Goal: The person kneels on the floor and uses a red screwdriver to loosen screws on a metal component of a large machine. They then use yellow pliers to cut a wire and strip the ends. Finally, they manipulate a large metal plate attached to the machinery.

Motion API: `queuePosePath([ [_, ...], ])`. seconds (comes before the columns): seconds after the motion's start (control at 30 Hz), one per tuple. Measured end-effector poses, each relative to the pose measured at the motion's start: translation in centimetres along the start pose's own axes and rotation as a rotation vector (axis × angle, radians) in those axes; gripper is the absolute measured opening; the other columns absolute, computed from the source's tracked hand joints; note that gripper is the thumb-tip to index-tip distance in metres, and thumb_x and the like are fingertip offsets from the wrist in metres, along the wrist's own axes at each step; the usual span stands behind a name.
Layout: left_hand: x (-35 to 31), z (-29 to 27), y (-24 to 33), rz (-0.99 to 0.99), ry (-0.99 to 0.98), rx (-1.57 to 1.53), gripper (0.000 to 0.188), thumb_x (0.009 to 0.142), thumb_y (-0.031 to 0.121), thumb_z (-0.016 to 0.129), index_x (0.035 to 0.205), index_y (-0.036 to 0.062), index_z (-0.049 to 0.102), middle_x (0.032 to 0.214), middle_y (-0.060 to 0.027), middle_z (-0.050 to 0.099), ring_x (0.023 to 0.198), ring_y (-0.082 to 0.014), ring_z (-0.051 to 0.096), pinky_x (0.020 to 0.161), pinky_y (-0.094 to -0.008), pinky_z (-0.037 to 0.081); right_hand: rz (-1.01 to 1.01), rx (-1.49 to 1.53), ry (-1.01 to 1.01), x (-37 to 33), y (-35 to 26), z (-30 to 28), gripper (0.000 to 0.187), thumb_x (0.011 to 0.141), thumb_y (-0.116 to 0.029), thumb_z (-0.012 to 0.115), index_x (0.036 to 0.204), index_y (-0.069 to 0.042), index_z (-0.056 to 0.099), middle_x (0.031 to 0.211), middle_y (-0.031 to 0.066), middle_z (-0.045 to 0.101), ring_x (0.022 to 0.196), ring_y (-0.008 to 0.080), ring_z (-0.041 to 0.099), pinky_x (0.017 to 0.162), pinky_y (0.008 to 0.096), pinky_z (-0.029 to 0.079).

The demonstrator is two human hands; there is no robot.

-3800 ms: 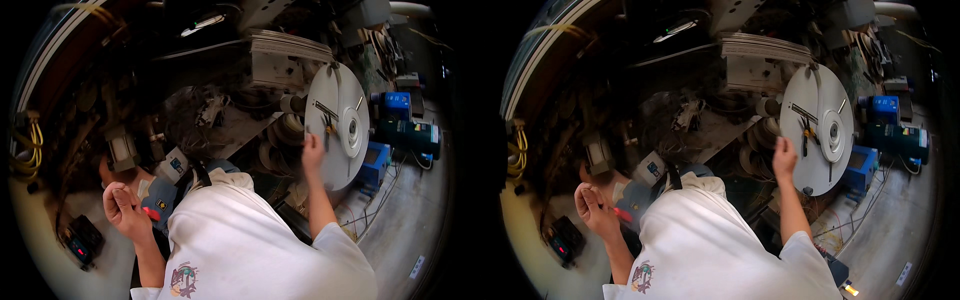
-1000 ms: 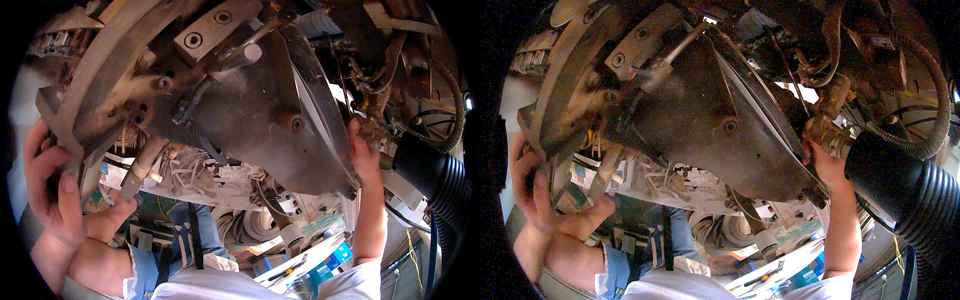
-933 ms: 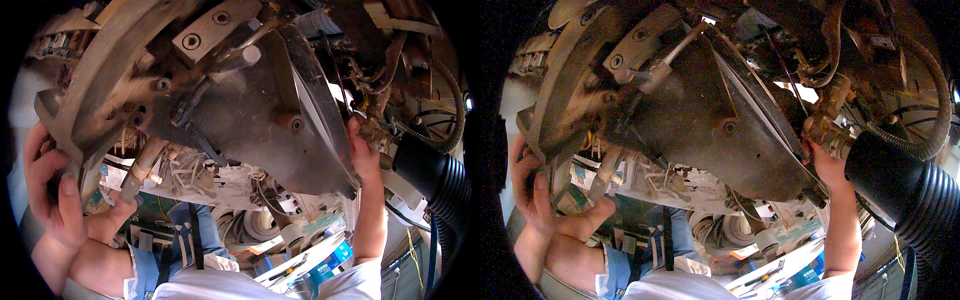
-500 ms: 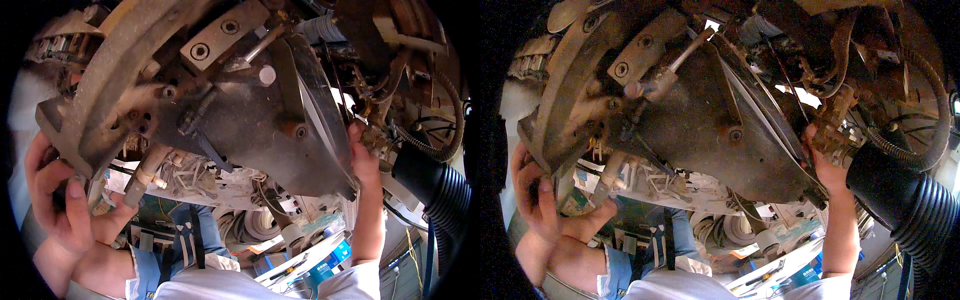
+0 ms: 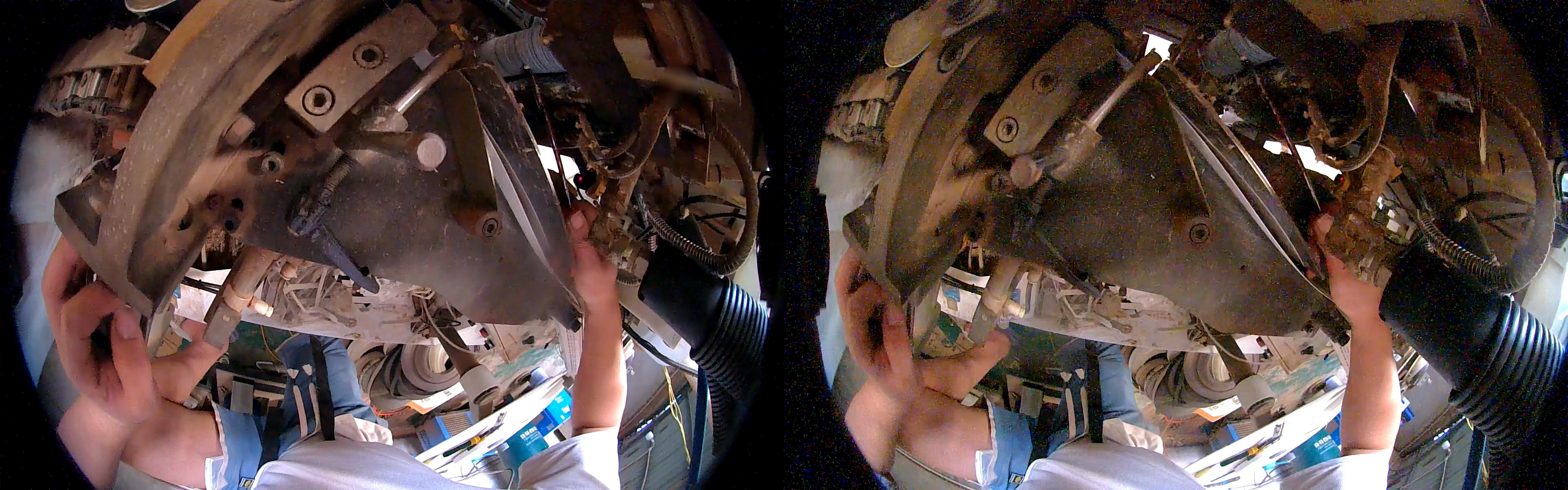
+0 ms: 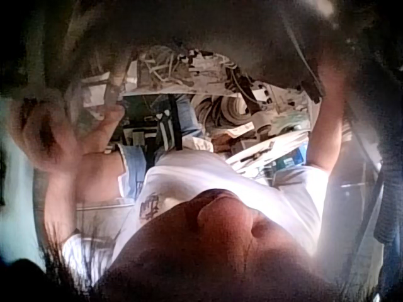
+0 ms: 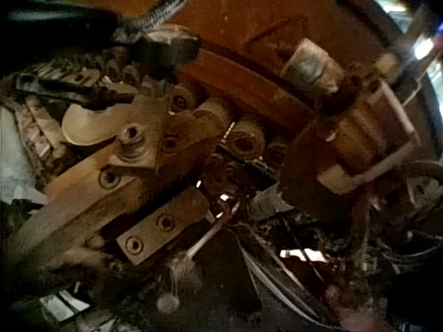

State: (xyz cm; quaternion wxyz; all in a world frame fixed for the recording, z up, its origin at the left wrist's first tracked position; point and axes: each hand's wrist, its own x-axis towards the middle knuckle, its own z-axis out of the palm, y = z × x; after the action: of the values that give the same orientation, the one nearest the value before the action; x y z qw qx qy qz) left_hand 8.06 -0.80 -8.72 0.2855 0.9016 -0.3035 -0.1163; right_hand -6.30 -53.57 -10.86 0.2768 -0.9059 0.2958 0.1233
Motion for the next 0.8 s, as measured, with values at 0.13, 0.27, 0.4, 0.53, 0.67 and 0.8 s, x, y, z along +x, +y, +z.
queuePosePath([
  [0.13, 0.2, -0.1, 0.1, 0.023, 0.004, 0.011, 0.027, 0.102, 0.024, 0.049, 0.111, -0.0009, 0.052, 0.151, -0.0309, 0.038, 0.137, -0.0404, 0.044, 0.112, -0.0500, 0.035, -0.098, -0.080, 0.107, -0.2, 1.7, 0.5, 0.032, 0.104, -0.034, 0.060, 0.115, -0.005, 0.067, 0.094, -0.0058, 0.059, 0.076, 0.0038, 0.044, 0.061, 0.0203, 0.034],
  [0.27, 0.3, -0.5, 0.5, 0.021, -0.010, 0.026, 0.027, 0.103, 0.025, 0.049, 0.111, -0.0004, 0.052, 0.151, -0.0312, 0.038, 0.136, -0.0403, 0.045, 0.111, -0.0498, 0.037, 0.001, -0.033, 0.049, -0.2, 0.1, 0.3, 0.035, 0.102, -0.035, 0.063, 0.115, -0.003, 0.068, 0.097, -0.0019, 0.062, 0.081, 0.0090, 0.050, 0.068, 0.0242, 0.039],
  [0.4, 0.2, 0.5, -0.3, 0.047, 0.018, -0.004, 0.027, 0.103, 0.025, 0.049, 0.111, -0.0007, 0.053, 0.151, -0.0313, 0.038, 0.136, -0.0402, 0.045, 0.110, -0.0501, 0.037, -0.028, -0.004, 0.089, -0.5, -0.7, 0.3, 0.031, 0.101, -0.034, 0.065, 0.100, -0.004, 0.068, 0.091, 0.0111, 0.069, 0.084, 0.0274, 0.063, 0.075, 0.0398, 0.050],
  [0.53, 0.2, -0.5, 0.7, -0.002, -0.022, 0.019, 0.025, 0.103, 0.024, 0.049, 0.114, 0.0015, 0.051, 0.151, -0.0313, 0.036, 0.136, -0.0407, 0.045, 0.111, -0.0515, 0.037, -0.146, -0.048, 0.118, 0.0, -0.4, 0.6, 0.029, 0.101, -0.033, 0.064, 0.100, -0.005, 0.068, 0.091, 0.0117, 0.069, 0.084, 0.0281, 0.064, 0.077, 0.0399, 0.050],
  [0.67, 0.4, 0.8, -0.5, 0.047, -0.016, -0.060, 0.021, 0.104, 0.020, 0.048, 0.118, 0.0042, 0.049, 0.152, -0.0316, 0.034, 0.137, -0.0415, 0.044, 0.111, -0.0528, 0.038, -0.175, -0.116, 0.149, -0.3, -0.5, 0.6, 0.031, 0.102, -0.035, 0.063, 0.101, -0.005, 0.068, 0.092, 0.0128, 0.070, 0.085, 0.0303, 0.065, 0.078, 0.0411, 0.050],
  [0.8, 0.4, -0.7, 0.3, 0.044, -0.063, -0.030, 0.019, 0.104, 0.017, 0.047, 0.119, 0.0045, 0.047, 0.153, -0.0315, 0.033, 0.138, -0.0428, 0.042, 0.111, -0.0534, 0.038, -0.144, -0.162, 0.077, 0.2, -1.1, 0.2, 0.031, 0.102, -0.036, 0.062, 0.102, -0.005, 0.069, 0.095, 0.0152, 0.071, 0.088, 0.0344, 0.066, 0.079, 0.0426, 0.051],
])
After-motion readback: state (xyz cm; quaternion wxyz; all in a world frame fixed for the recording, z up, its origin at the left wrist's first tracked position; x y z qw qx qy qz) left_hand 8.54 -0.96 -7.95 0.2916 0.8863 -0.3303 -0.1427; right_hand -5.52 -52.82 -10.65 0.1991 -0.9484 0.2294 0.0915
